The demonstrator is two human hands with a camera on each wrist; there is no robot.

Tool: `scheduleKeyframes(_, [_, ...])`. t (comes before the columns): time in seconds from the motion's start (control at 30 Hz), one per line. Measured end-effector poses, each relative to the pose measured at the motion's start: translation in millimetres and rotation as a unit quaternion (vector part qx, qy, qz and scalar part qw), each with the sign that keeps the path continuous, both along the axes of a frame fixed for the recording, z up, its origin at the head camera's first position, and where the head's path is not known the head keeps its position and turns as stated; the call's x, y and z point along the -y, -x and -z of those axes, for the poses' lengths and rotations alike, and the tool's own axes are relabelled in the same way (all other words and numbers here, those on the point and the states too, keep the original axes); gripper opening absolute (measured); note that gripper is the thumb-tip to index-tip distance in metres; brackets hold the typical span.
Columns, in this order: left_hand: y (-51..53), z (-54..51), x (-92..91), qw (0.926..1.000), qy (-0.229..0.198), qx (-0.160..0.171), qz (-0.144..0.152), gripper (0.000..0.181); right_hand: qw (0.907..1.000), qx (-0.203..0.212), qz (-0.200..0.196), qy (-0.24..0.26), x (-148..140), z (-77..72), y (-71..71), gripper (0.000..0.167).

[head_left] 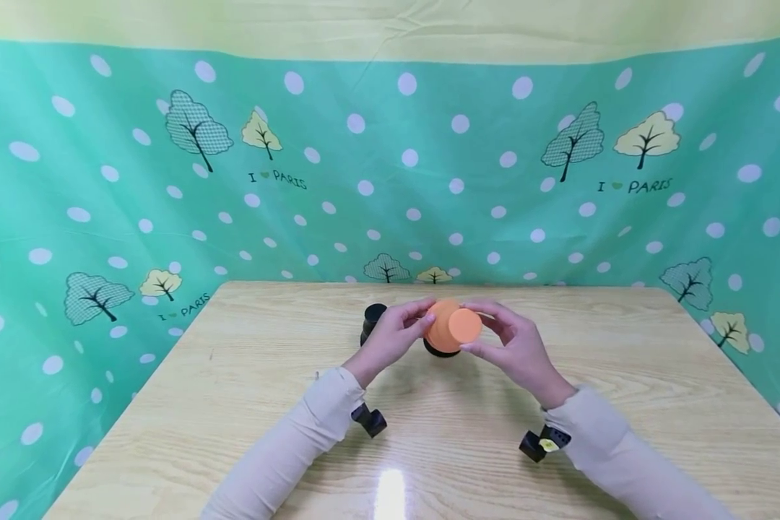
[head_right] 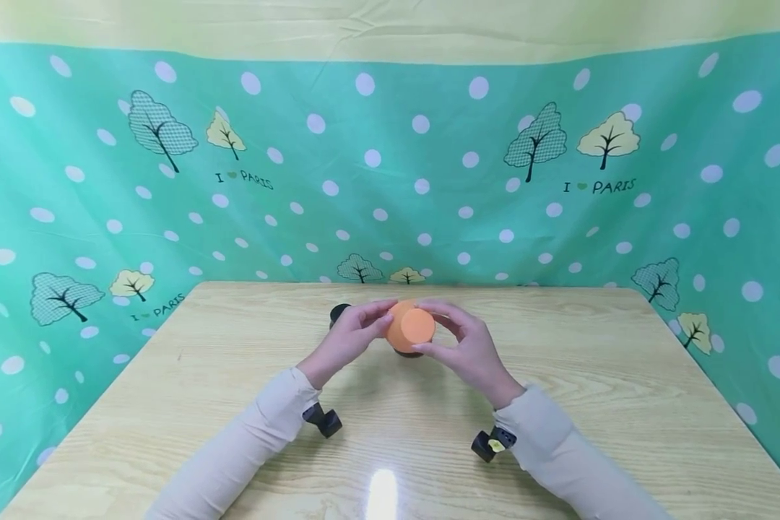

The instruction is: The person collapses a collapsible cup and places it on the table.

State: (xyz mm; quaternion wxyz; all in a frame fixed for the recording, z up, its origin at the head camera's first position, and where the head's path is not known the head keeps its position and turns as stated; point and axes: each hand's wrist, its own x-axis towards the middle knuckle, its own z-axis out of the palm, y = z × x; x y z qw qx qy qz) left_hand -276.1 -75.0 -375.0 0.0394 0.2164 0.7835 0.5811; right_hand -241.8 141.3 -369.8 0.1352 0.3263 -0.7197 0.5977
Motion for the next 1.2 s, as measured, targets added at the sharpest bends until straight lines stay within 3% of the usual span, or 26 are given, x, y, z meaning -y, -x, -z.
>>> scheduleKeyframes(0.4, [2.1,3.2,4.7,0.9964,-0.056,0.064,0.003,0.036,0.9996,0.02,-0.022,0.003,7.8,8.1,0.1,0.053])
scheduleKeyframes(0.53, [2.4,4.1,7.0,0.9957,-0.064,0.066,0.014,0.036,0.9989,0.032,-0.035,-0.002,7.8,9.2,0.3,0.056])
scheduleKeyframes(0.67, [3.1,5.5,10.8,0.9955,-0.069,0.063,0.019,0.037,0.9983,0.019,-0.053,-0.013,4.6,8.6,2.9,0.059])
scheduleKeyframes(0.8, [2.9,4.8,13.5,0.9954,-0.072,0.059,0.025,0.037,0.999,0.013,-0.043,-0.003,-1.0,6.2,7.5,0.052])
scheduleKeyframes(0.9, [3.1,4.1,13.9,0.9947,-0.078,0.054,0.04,0.038,0.9988,0.047,-0.015,-0.001,-4.3,4.9,11.6,0.043])
scheduleKeyframes(1.0, [2.7,3.0,13.4,0.9934,-0.087,0.043,0.061,0.038,0.9936,0.111,0.01,-0.018,-6.1,5.4,16.4,0.039])
scheduleKeyframes(1.13, [0.8,1.0,12.1,0.9939,-0.073,0.017,0.081,0.038,0.9808,0.194,-0.007,-0.022,-6.2,9.5,22.4,0.047])
scheduleKeyframes(1.2, [-0.2,0.0,11.6,0.9947,-0.061,0.005,0.082,0.038,0.9763,0.214,-0.027,-0.008,-5.1,11.3,24.3,0.049])
